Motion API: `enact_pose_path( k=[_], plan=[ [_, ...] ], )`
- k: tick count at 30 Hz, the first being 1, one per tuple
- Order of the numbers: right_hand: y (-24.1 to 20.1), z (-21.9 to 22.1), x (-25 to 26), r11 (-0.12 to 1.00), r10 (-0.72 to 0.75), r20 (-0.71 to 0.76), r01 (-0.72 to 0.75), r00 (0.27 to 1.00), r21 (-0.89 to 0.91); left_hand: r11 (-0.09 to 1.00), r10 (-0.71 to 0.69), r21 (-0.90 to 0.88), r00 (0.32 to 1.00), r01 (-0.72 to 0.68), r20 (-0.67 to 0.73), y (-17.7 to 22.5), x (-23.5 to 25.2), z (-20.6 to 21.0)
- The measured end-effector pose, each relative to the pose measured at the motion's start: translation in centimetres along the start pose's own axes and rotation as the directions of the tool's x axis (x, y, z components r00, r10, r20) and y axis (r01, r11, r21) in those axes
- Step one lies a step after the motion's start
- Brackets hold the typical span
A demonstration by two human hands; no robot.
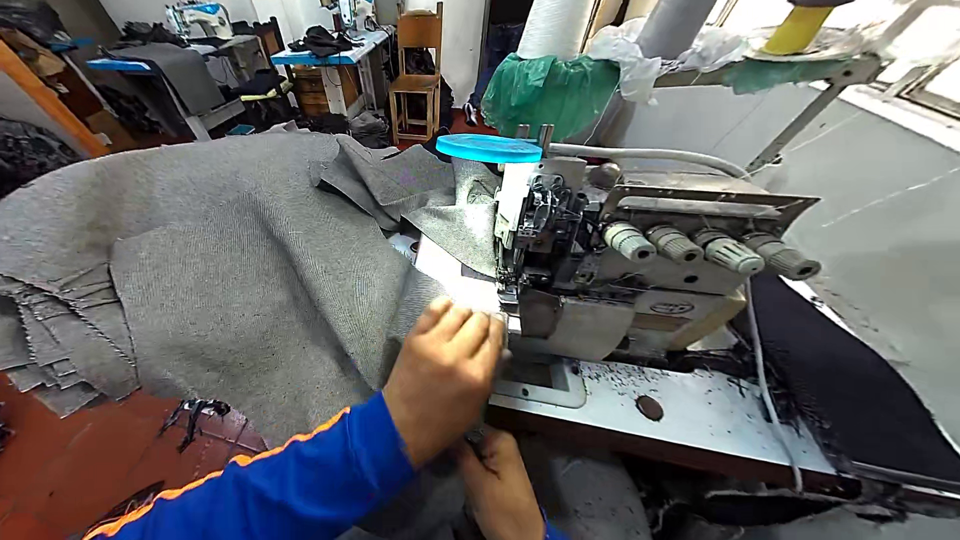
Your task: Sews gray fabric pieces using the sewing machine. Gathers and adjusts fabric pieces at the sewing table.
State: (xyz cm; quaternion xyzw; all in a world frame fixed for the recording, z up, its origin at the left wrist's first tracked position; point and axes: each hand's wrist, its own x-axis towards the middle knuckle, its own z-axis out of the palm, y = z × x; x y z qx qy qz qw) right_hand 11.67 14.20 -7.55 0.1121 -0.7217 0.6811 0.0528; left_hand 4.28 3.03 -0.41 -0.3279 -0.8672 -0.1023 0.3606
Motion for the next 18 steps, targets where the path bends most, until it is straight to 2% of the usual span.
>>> enact_pose_path(
  k=[3, 5, 8, 13, 16, 18],
  plan=[
    [-0.1, -0.9, 0.6, 0.995, -0.084, -0.039, 0.086, 0.996, 0.057, 1.0, -0.017, -0.021, 0.999, 0.018, 0.043, 0.6, 0.2, 0.8],
    [-0.5, -1.5, 1.5, 0.984, -0.125, -0.046, 0.129, 0.991, 0.119, 0.989, -0.04, -0.139, 0.997, 0.048, 0.061, -0.1, 1.0, 1.0],
    [-1.3, -2.3, 2.3, 0.962, -0.102, -0.035, 0.108, 0.994, 0.253, 0.95, -0.054, -0.299, 0.99, 0.091, 0.13, -1.3, 2.2, -0.7],
    [-1.7, -3.5, 2.9, 0.883, -0.077, 0.002, 0.067, 0.997, 0.464, 0.917, 0.113, -0.396, 0.985, -0.053, 0.131, 1.5, 0.3, -5.0],
    [-1.8, -2.9, 3.0, 0.836, -0.096, -0.078, 0.123, 0.992, 0.534, 0.941, 0.224, -0.284, 0.969, -0.186, 0.108, 2.0, -2.3, -4.4],
    [-1.7, -1.9, 3.2, 0.857, -0.1, -0.16, 0.167, 0.982, 0.488, 0.956, 0.246, -0.194, 0.96, -0.218, 0.133, 1.3, -3.2, -3.7]
  ],
)
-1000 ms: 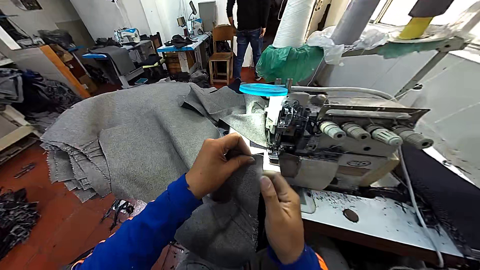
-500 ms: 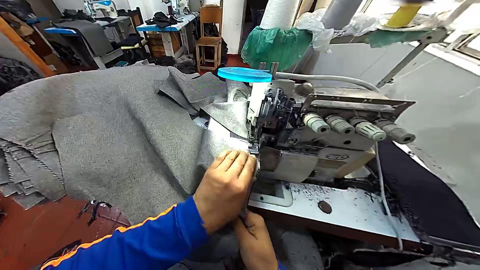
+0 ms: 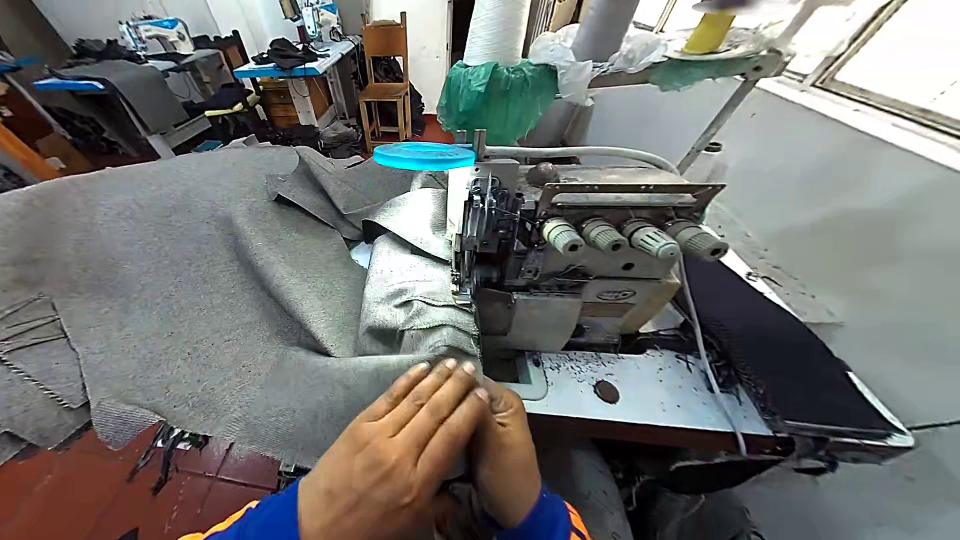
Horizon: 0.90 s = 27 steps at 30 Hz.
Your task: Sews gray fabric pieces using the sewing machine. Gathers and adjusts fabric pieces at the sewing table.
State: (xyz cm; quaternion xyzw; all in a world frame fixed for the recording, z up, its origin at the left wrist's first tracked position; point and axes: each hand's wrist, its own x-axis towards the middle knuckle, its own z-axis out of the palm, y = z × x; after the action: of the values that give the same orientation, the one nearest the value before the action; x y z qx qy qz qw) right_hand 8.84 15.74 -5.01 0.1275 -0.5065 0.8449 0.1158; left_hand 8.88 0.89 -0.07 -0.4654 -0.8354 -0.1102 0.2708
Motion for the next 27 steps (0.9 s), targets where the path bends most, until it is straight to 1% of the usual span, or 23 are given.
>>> enact_pose_path(
  k=[2, 4, 7, 9, 12, 15, 17, 19, 20, 21, 22, 23, 24, 25, 26, 27],
  plan=[
    [0.5, 1.0, 0.1, 0.994, -0.035, -0.055, 0.029, 0.998, -0.11, 0.997, 0.009, 0.075, 1.0, -0.009, 0.011, -1.0, -0.2, 0.4],
    [0.9, 1.6, 0.2, 0.968, -0.066, -0.094, 0.041, 0.993, -0.247, 0.993, 0.045, 0.106, 0.999, -0.047, 0.017, -2.3, 0.1, 0.4],
    [1.5, 1.3, 1.0, 0.926, -0.131, -0.089, 0.09, 0.987, -0.367, 0.995, 0.094, 0.033, 0.996, -0.094, 0.005, -4.3, 1.1, 0.2],
    [1.5, 1.3, 1.7, 0.924, -0.13, -0.084, 0.09, 0.988, -0.373, 0.996, 0.088, 0.001, 0.996, -0.088, -0.006, -5.1, 1.8, 0.3],
    [1.1, 1.2, 3.1, 0.953, -0.103, -0.087, 0.073, 0.991, -0.294, 0.998, 0.061, -0.028, 0.998, -0.062, -0.024, -5.7, 2.7, 0.8],
    [1.0, 1.2, 3.9, 0.959, -0.099, -0.077, 0.075, 0.992, -0.272, 0.997, 0.035, -0.065, 0.997, -0.04, -0.07, -6.2, 3.1, 1.7],
    [1.4, 0.9, 3.6, 0.941, -0.135, -0.023, 0.121, 0.991, -0.316, 0.993, 0.014, -0.114, 0.996, -0.024, -0.086, -6.3, 2.7, 2.1],
    [2.1, 0.1, 2.2, 0.889, -0.198, 0.032, 0.193, 0.98, -0.414, 0.987, -0.034, -0.158, 0.994, 0.018, -0.102, -6.1, 1.4, 2.3],
    [2.4, -0.7, 1.4, 0.84, -0.246, 0.045, 0.236, 0.968, -0.489, 0.99, -0.084, -0.125, 0.987, 0.067, -0.14, -6.3, 0.2, 2.5],
    [2.6, -1.8, 0.7, 0.762, -0.3, 0.058, 0.276, 0.952, -0.585, 0.986, -0.164, -0.037, 0.963, 0.16, -0.212, -6.9, -1.4, 3.1],
    [2.9, -3.0, 0.1, 0.651, -0.369, 0.075, 0.316, 0.926, -0.69, 0.956, -0.247, 0.081, 0.924, 0.281, -0.291, -8.2, -3.1, 3.9],
    [3.1, -4.4, -0.2, 0.51, -0.43, 0.113, 0.344, 0.896, -0.788, 0.886, -0.348, 0.193, 0.88, 0.422, -0.324, -10.1, -4.7, 4.8],
    [3.5, -5.7, -0.4, 0.36, -0.471, 0.168, 0.363, 0.866, -0.859, 0.81, -0.465, 0.23, 0.83, 0.54, -0.31, -12.1, -5.7, 5.6],
    [4.1, -6.9, -0.4, 0.204, -0.5, 0.239, 0.381, 0.832, -0.902, 0.766, -0.567, 0.181, 0.781, 0.617, -0.261, -14.3, -5.7, 6.4],
    [4.7, -7.7, -0.3, 0.044, -0.522, 0.319, 0.398, 0.791, -0.916, 0.715, -0.665, 0.128, 0.725, 0.687, -0.177, -16.5, -4.7, 7.0],
    [5.2, -8.2, -0.3, -0.087, -0.526, 0.38, 0.396, 0.761, -0.914, 0.703, -0.689, 0.116, 0.712, 0.702, -0.131, -19.0, -3.1, 7.9]
  ],
)
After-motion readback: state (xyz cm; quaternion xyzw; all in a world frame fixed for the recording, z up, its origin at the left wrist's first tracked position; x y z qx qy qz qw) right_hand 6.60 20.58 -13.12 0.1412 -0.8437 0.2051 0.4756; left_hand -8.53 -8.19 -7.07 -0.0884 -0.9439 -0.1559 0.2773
